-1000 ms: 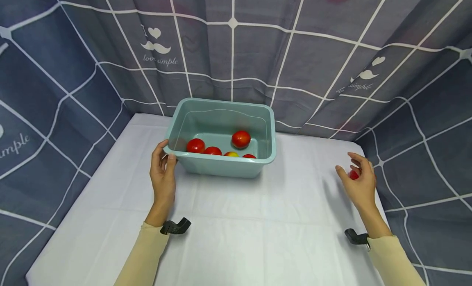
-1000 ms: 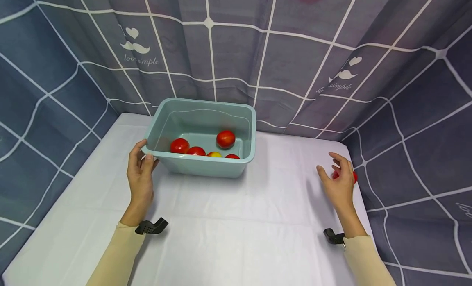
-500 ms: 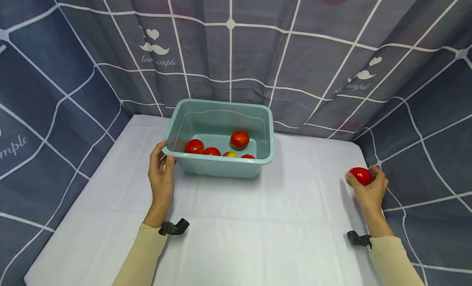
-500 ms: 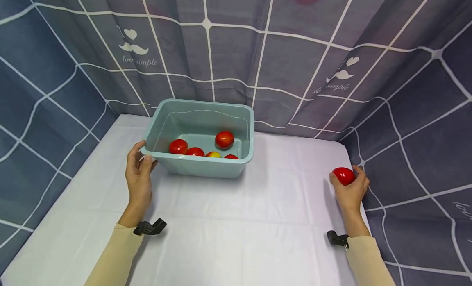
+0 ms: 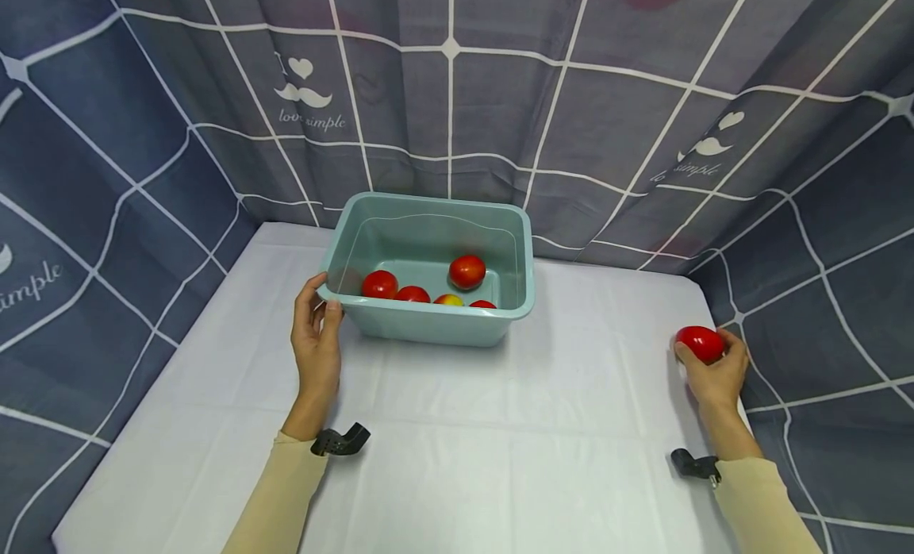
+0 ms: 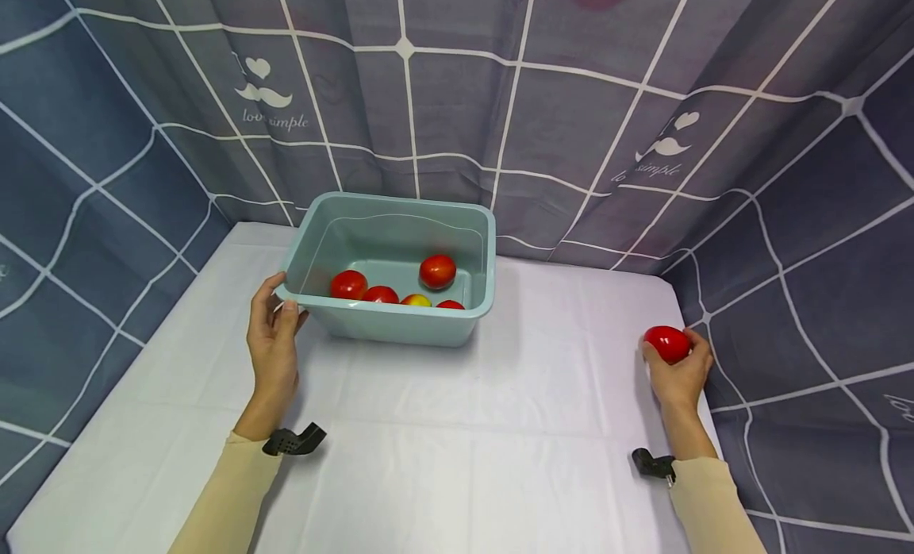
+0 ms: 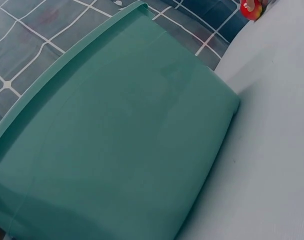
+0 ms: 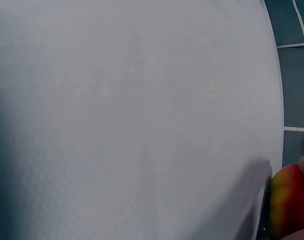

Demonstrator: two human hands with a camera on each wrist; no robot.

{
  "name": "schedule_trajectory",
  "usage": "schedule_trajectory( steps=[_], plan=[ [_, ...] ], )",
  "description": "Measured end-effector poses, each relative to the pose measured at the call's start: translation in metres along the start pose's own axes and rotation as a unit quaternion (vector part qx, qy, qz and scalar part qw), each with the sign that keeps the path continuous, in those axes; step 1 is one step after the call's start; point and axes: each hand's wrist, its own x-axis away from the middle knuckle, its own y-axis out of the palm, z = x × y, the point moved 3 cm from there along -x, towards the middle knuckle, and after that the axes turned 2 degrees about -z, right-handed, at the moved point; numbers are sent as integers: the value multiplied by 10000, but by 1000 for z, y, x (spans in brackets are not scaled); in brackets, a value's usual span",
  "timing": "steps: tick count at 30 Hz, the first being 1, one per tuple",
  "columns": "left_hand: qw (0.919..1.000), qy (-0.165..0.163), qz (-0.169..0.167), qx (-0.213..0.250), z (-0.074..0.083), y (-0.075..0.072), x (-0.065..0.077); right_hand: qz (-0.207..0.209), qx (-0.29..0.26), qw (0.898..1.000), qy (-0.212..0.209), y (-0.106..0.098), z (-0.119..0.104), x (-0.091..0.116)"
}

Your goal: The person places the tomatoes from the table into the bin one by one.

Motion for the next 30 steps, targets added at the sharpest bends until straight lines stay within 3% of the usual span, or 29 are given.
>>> schedule_trajectory(
  steps=[7,12,21,30],
  plan=[
    [10000,-32,-29,59,-1,0,0,36,-86,10000,7,0,-5,5],
    [10000,1,-28,-60,-1,-1,0,-55,-302,9991,-276,6,-19,14],
    [10000,-56,-11,-21,-1,-1,0,-520,-729,9951,-430,15,-47,31],
    [9999,-98,-2,-42,-1,0,1,-760,-619,9933,-620,24,-66,43]
  ],
)
